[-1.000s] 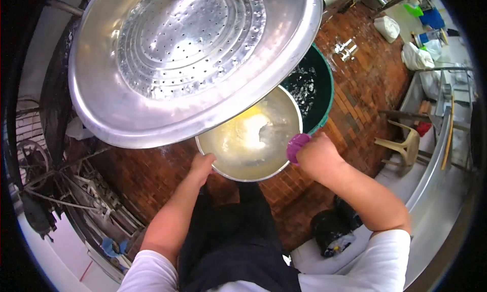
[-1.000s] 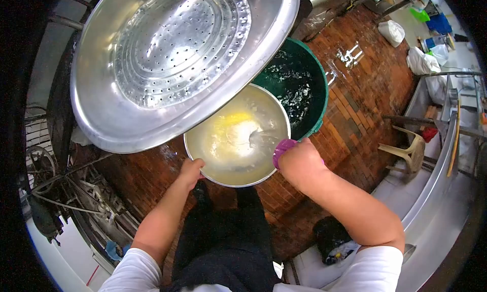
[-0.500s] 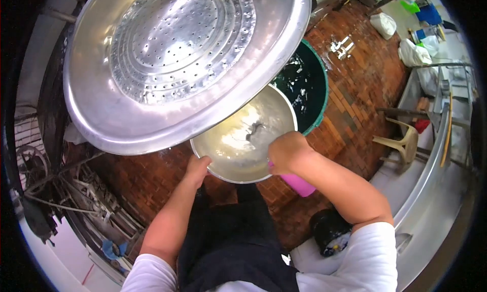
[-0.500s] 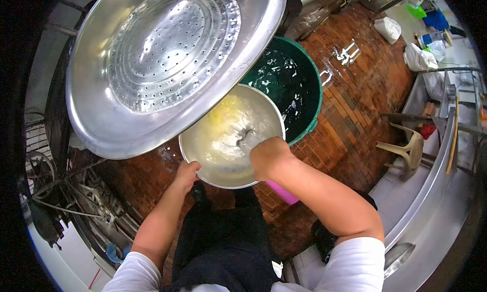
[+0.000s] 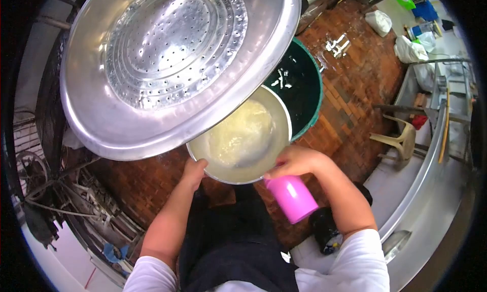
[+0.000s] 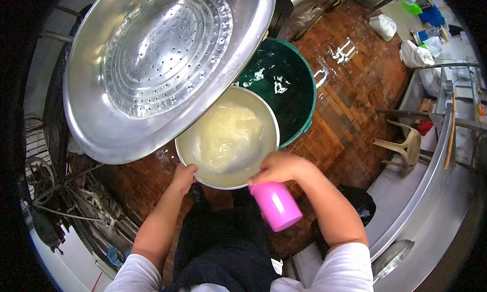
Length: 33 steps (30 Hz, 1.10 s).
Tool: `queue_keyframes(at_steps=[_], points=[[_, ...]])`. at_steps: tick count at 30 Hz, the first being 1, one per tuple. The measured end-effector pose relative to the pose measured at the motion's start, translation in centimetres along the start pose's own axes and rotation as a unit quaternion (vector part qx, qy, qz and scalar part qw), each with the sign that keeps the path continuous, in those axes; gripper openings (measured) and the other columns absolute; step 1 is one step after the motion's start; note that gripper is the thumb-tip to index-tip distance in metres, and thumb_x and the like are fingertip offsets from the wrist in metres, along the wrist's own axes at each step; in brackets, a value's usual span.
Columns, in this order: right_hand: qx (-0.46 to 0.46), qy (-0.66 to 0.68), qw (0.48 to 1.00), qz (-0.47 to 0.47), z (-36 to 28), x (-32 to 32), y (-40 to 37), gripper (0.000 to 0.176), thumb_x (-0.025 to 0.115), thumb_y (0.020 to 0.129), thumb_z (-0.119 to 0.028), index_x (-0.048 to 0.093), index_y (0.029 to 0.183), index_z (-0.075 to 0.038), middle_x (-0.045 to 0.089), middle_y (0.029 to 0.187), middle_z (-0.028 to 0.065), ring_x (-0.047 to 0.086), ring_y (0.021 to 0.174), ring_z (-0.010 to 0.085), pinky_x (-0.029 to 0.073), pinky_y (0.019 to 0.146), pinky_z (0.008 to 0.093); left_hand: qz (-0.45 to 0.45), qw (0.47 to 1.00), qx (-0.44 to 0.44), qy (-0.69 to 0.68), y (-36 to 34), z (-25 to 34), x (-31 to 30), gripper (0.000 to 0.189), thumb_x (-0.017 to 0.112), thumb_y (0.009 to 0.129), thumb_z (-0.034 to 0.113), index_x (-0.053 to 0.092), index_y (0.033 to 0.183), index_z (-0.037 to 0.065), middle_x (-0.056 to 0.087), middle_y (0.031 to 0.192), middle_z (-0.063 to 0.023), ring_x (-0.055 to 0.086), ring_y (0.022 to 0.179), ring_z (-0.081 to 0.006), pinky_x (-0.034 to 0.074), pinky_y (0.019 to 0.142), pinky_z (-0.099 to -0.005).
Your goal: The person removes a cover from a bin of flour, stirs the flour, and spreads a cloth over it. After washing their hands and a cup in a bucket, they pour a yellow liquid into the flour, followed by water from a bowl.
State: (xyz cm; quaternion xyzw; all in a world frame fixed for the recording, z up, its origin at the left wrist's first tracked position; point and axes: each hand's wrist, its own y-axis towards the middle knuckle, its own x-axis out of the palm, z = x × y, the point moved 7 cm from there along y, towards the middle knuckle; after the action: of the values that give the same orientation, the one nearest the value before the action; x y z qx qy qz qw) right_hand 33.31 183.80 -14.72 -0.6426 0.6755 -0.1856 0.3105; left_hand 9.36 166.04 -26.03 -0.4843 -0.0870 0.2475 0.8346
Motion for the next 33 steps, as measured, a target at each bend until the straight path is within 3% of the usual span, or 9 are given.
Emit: queue_keyframes(at_steps=[1,2,5,8,11,16,21,27,33], points=[[-0.065,0.065,0.995,0.038,-1.5,-1.1,-0.8,0.060,0.065,0.073,-0.061,0.072,0.083,-0.002,0.068,0.080,0.0167,0.066,0.077,0.0264,0.049,0.072,0.0367,0.003,1.000,0.000,-0.011,-0.1,0.0,0.0,0.037,0.054,0.078,0.010,0.058,0.112,-0.002,0.064,0.097,-0.0113,0.063,0.078,-0.0221,0.050,0.060,-0.0323],[0.052,0.035,0.998,-0.024,-0.5,-2.1,-2.2,0.060,0.063,0.074,-0.060,0.071,0.088,-0.002,0.068,0.085,0.0197,0.067,0.079,0.0281,0.051,0.073,0.0387,0.006,1.000,0.000,-0.022,-0.1,0.0,0.1,0.037,0.054,0.077,0.010,0.058,0.113,-0.002,0.064,0.097,-0.0107,0.063,0.079,-0.0218,0.049,0.060,-0.0323],[0.200,-0.041,0.978,0.034,1.0,-6.3,-5.5,0.057,0.064,0.075,-0.057,0.071,0.085,-0.001,0.068,0.080,0.0186,0.066,0.076,0.0270,0.051,0.071,0.0365,-0.024,1.000,0.002,-0.017,0.4,-0.3,0.0,0.044,0.055,0.077,0.006,0.049,0.119,-0.005,0.061,0.105,-0.0173,0.064,0.090,-0.0291,0.055,0.071,-0.0420],[0.224,-0.039,0.962,0.153,3.0,-9.0,-7.3,0.058,0.065,0.075,-0.057,0.071,0.081,0.000,0.067,0.076,0.0190,0.067,0.075,0.0277,0.051,0.070,0.0365,-0.039,0.999,-0.015,0.001,1.1,-1.5,-0.5,0.045,0.055,0.077,0.005,0.049,0.120,-0.005,0.060,0.106,-0.0166,0.064,0.090,-0.0284,0.056,0.070,-0.0415],[0.208,-0.074,0.945,0.241,4.3,-10.5,-7.5,0.053,0.066,0.074,-0.055,0.068,0.075,-0.002,0.063,0.070,0.0182,0.063,0.066,0.0284,0.047,0.063,0.0392,-0.030,0.999,-0.033,0.018,0.5,-1.5,-0.7,0.045,0.054,0.077,0.005,0.049,0.121,-0.003,0.060,0.107,-0.0158,0.064,0.089,-0.0278,0.055,0.069,-0.0406],[0.140,-0.153,0.925,0.318,4.6,-11.0,-5.8,0.040,0.064,0.079,-0.046,0.069,0.079,-0.007,0.065,0.077,0.0175,0.063,0.074,0.0348,0.049,0.068,0.0429,-0.011,0.999,-0.033,-0.022,-0.2,-1.1,-0.4,0.043,0.056,0.078,0.007,0.051,0.120,-0.003,0.061,0.106,-0.0147,0.064,0.088,-0.0267,0.054,0.069,-0.0382],[0.092,-0.244,0.837,0.480,4.9,-11.6,-1.8,0.032,0.061,0.082,-0.040,0.068,0.079,-0.009,0.066,0.082,0.0128,0.064,0.074,0.0334,0.051,0.067,0.0443,-0.018,0.998,-0.029,-0.048,-0.6,-1.9,-1.0,0.045,0.055,0.079,0.008,0.050,0.121,-0.002,0.060,0.109,-0.0145,0.063,0.092,-0.0265,0.054,0.073,-0.0374],[0.257,-0.259,0.874,0.320,15.0,-8.7,10.2,0.026,0.052,0.087,-0.031,0.067,0.097,-0.012,0.067,0.100,0.0148,0.067,0.089,0.0300,0.055,0.072,0.0430,0.002,0.994,-0.035,-0.101,-1.6,-2.0,-1.1,0.052,0.052,0.077,-0.001,0.043,0.128,-0.004,0.055,0.118,-0.0176,0.056,0.109,-0.0315,0.047,0.093,-0.0439],[0.262,-0.207,0.885,0.325,15.9,-8.0,13.5,0.027,0.041,0.092,-0.020,0.055,0.113,-0.010,0.057,0.113,0.0142,0.061,0.099,0.0316,0.051,0.082,0.0423,0.031,0.991,-0.021,-0.132,-1.7,-2.3,-1.3,0.049,0.053,0.076,0.000,0.046,0.124,-0.005,0.058,0.112,-0.0154,0.061,0.099,-0.0277,0.053,0.078,-0.0378]])
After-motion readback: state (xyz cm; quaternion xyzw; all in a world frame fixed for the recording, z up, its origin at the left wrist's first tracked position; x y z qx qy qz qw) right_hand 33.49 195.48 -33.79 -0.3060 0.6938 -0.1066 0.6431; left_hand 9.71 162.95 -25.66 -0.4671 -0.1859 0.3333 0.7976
